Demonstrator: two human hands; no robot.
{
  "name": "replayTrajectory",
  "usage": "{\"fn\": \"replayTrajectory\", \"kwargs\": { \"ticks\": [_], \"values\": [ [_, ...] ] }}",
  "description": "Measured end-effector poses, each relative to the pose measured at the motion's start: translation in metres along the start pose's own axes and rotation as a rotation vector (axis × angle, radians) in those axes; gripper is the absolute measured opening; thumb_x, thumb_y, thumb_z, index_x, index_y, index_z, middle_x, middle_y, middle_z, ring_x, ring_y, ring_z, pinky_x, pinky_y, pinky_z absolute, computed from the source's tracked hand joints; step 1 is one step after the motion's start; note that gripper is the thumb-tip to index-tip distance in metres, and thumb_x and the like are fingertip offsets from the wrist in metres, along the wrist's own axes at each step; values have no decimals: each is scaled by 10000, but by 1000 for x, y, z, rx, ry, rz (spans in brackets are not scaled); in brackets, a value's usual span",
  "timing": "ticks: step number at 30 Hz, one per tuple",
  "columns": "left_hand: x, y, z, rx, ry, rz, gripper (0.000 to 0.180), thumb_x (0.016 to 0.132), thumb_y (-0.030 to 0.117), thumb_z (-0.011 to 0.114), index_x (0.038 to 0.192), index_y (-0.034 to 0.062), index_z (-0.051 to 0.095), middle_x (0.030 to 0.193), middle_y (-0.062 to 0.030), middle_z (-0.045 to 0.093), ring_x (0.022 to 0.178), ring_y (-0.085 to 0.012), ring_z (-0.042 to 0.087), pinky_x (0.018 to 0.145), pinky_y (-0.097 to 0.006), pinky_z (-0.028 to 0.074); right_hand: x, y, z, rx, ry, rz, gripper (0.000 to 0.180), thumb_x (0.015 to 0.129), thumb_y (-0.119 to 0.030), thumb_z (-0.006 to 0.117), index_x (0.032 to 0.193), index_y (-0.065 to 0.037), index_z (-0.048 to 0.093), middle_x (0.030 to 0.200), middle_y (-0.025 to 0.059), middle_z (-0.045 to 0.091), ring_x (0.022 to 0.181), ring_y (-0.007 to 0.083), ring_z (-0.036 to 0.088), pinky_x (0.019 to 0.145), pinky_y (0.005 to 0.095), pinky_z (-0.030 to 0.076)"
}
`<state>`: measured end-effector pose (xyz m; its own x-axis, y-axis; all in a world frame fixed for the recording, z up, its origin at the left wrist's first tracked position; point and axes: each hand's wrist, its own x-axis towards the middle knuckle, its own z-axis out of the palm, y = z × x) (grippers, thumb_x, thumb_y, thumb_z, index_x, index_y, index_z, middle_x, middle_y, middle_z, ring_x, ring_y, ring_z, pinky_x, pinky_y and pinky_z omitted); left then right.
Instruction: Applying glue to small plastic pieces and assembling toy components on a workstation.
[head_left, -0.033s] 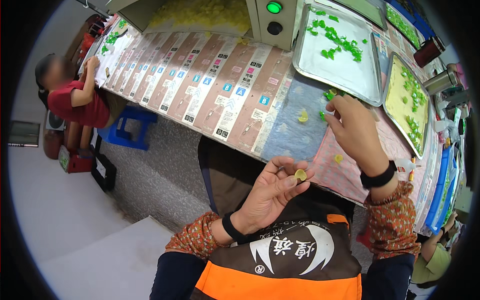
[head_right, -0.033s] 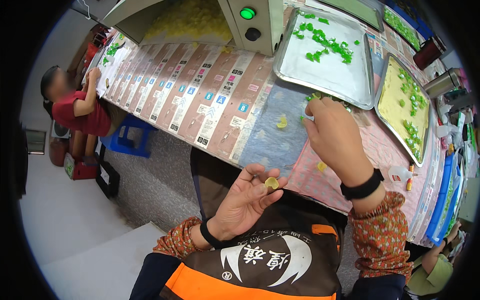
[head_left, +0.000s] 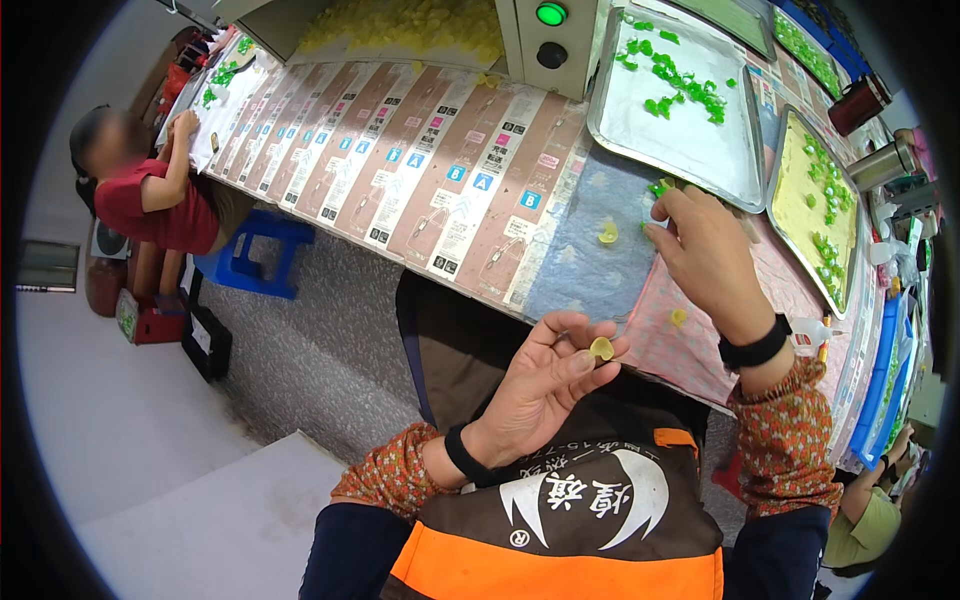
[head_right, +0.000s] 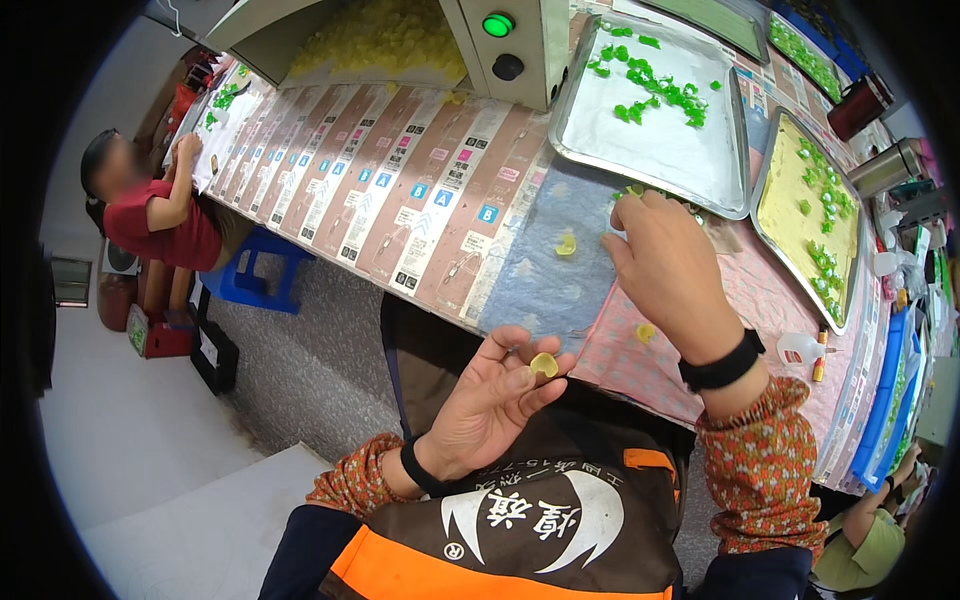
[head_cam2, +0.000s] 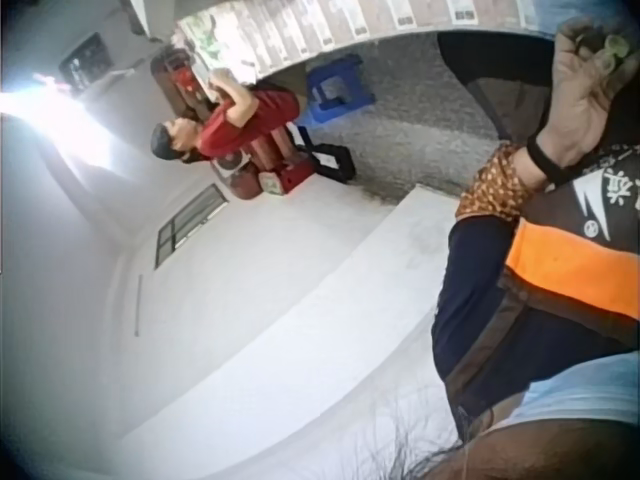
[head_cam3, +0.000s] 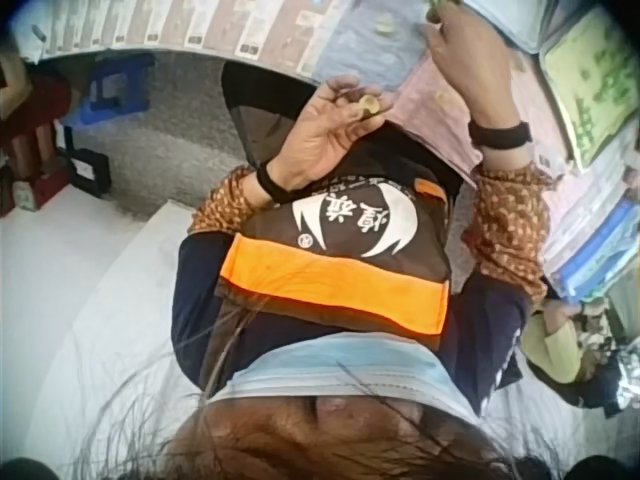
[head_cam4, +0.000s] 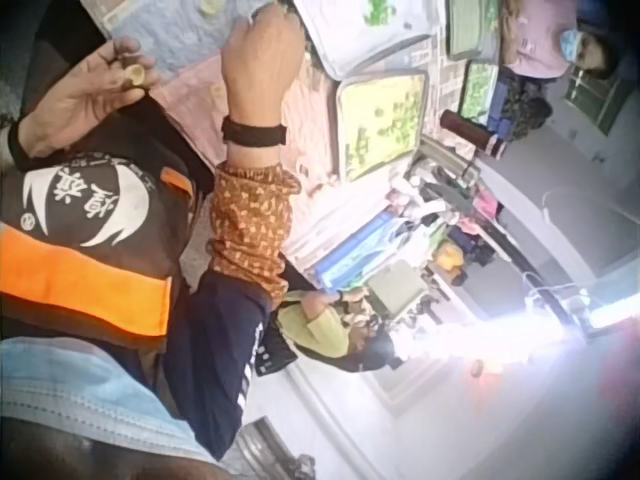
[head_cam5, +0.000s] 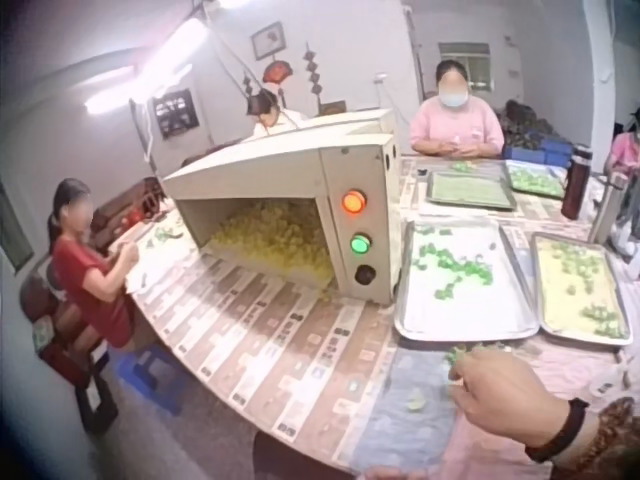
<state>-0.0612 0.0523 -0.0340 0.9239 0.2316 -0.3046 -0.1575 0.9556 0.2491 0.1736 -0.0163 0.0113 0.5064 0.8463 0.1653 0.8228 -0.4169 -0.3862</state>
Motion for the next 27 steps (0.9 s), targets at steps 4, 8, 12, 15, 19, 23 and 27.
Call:
{"fn": "replayTrajectory", "kwargs": {
  "ticks": [4,8,12,15,19,23,27],
  "values": [
    [5,4,-2,13,-1,16,324,974,-39,576,1259,107,522,1324,-113,593,1312,-303,550,1041,-358,557,13,7,18,-82,-59,2,188,801,-131,722,878,-11,599,873,182,621,873,386,622,755,488,488],
    [7,4,-4,11,-1,25,327,971,-41,579,1257,108,521,1319,-109,596,1316,-301,547,1041,-355,557,9,15,28,-81,-92,-17,154,809,-103,674,868,-4,572,847,205,620,822,418,625,744,521,487],
    [10,2,-6,17,2,23,328,967,-41,586,1251,107,521,1310,-100,598,1322,-297,542,1048,-357,551,0,16,26,-37,-59,-48,94,809,-55,595,852,-1,531,793,223,622,776,460,611,711,544,476],
    [11,1,-4,32,14,28,323,965,-34,593,1244,104,509,1305,-94,596,1317,-276,546,1051,-349,541,-5,2,5,87,-71,60,116,833,-45,621,868,5,522,733,172,608,703,358,641,639,465,494],
    [10,-2,-2,40,7,66,330,956,-41,605,1237,92,494,1299,-90,592,1315,-255,547,1054,-344,530,-34,-24,-26,749,-158,326,118,910,-34,668,934,-6,556,755,8,570,659,58,569,578,239,461],
    [12,-7,0,73,11,122,333,951,-55,604,1231,80,483,1302,-107,585,1310,-251,548,1058,-343,526,-78,-51,-27,1145,-112,501,116,935,-6,658,1008,19,572,846,32,617,686,75,606,605,215,516],
    [15,-15,6,129,-11,172,351,934,-87,608,1217,64,467,1301,-133,572,1310,-246,543,1076,-343,500,-108,-64,-16,1206,-58,548,145,949,-1,653,1065,15,569,946,40,645,740,55,606,622,207,531]
  ]
}}
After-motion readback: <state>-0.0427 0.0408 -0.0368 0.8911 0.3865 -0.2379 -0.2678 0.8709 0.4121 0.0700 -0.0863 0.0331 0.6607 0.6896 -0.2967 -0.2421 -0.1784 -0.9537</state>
